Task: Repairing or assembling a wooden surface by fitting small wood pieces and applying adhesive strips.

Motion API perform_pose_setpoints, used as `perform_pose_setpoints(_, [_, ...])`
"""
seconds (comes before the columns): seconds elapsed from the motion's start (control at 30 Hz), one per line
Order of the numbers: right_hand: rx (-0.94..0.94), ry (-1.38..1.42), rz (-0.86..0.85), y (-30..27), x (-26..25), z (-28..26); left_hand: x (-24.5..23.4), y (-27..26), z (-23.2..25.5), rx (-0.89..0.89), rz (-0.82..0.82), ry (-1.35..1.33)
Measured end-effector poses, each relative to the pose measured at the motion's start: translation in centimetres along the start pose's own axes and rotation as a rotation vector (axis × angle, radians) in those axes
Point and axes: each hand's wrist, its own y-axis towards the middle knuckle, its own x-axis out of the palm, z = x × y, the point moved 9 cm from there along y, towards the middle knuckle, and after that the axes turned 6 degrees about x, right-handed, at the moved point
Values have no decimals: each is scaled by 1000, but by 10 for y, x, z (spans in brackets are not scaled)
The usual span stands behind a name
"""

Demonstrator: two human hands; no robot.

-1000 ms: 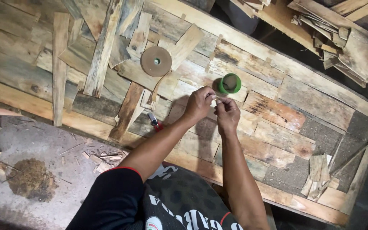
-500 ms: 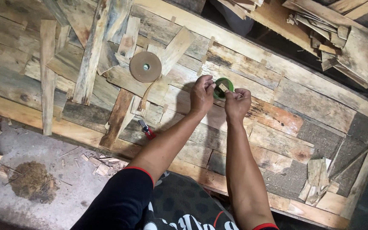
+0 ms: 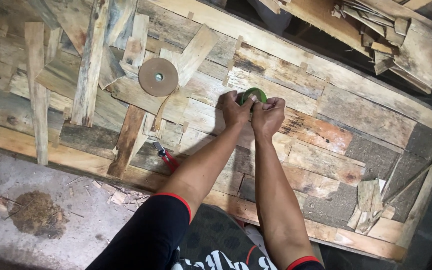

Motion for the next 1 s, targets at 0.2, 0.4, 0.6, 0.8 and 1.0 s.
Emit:
perform_pose_setpoints(0.2, [-14, -17, 38, -6, -8, -4, -12, -10, 19, -37, 51, -53])
perform_pose_setpoints(0.4, [-102, 96, 43, -4, -17, 7, -9, -9, 19, 70, 27, 3])
perform_pose_setpoints(0.6, [-110, 216, -93, 2, -13, 7, -40, -37, 76, 685, 198, 306])
perform_pose_setpoints(0.8, [-94, 221, -144, 0, -7, 6, -36, -33, 94, 567, -80, 61])
perform_pose_setpoints(1.0, [-132, 204, -81, -5, -14, 3, -31, -30, 91, 528, -89, 117])
